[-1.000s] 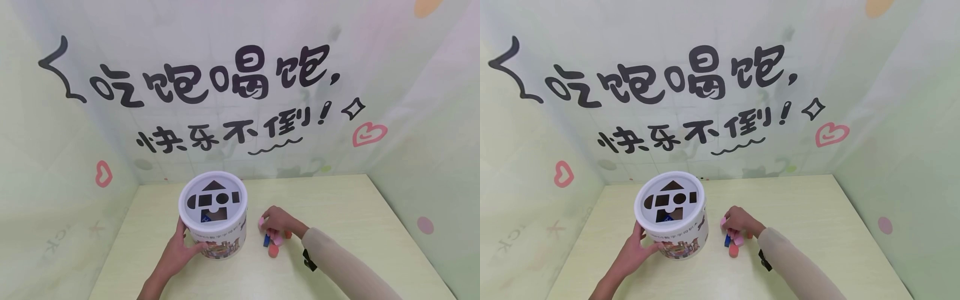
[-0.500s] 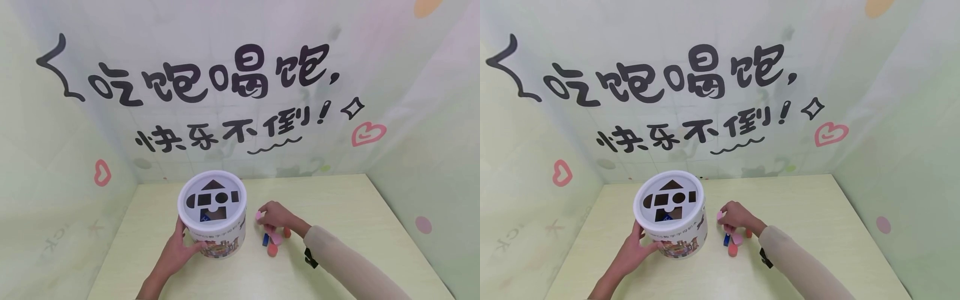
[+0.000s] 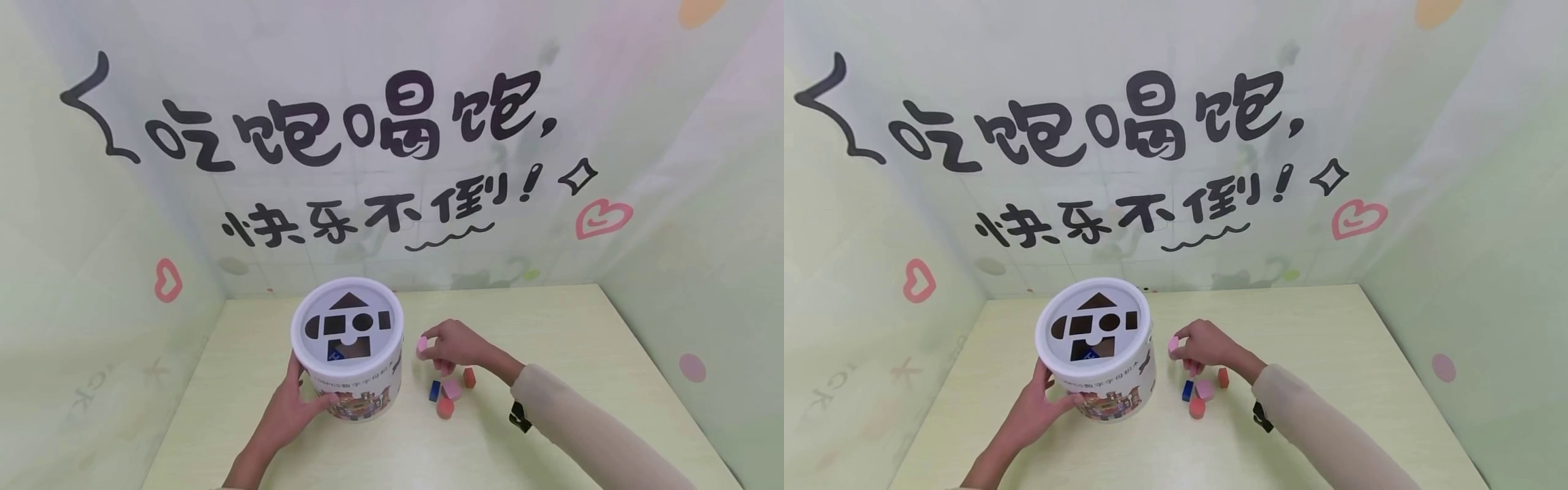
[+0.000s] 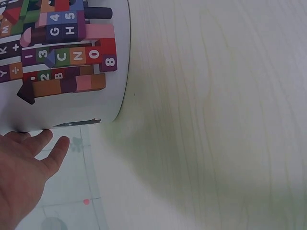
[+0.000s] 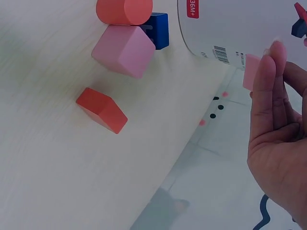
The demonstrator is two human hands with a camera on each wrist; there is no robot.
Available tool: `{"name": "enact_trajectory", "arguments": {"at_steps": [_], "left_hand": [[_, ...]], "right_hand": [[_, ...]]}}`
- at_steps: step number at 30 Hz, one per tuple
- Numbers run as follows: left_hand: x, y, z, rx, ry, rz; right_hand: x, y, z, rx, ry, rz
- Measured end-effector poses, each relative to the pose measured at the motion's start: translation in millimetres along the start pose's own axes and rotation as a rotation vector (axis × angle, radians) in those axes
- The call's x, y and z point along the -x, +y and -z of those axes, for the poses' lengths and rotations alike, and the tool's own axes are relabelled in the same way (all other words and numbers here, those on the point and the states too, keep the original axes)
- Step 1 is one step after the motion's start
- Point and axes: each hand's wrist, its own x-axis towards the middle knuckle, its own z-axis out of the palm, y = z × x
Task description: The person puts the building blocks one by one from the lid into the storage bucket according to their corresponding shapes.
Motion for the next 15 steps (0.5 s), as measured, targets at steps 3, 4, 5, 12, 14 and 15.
{"name": "enact_trajectory", "arguments": {"at_steps": [3,4,5,12,14,15], "left_hand": [[0.1,0.3,-0.2,0.007,0.001,-0.010],[0.1,0.4,-0.2,0.010,0.000,-0.011],[0.1,0.2,-0.3,0.008,0.002,-0.013],[-0.4,-0.8,-0.6,0.001,0.000,-0.014],[-0.4,-1.1,-0.2,-0.002,0.001,-0.015],[-0.3,-1.3,0.1,-0.002,0.002,-0.016]], "right_hand": [[4.2,-2,3,-0.024,0.000,0.012],[5.2,-2,4,-0.028,0.001,0.015],[6.4,-3,5,-0.030,-0.001,0.020],[10.9,-14,15,-0.025,-0.012,0.030],[11.2,-20,19,-0.016,-0.010,0.037],[11.4,-23,21,-0.011,-0.009,0.043]]}}
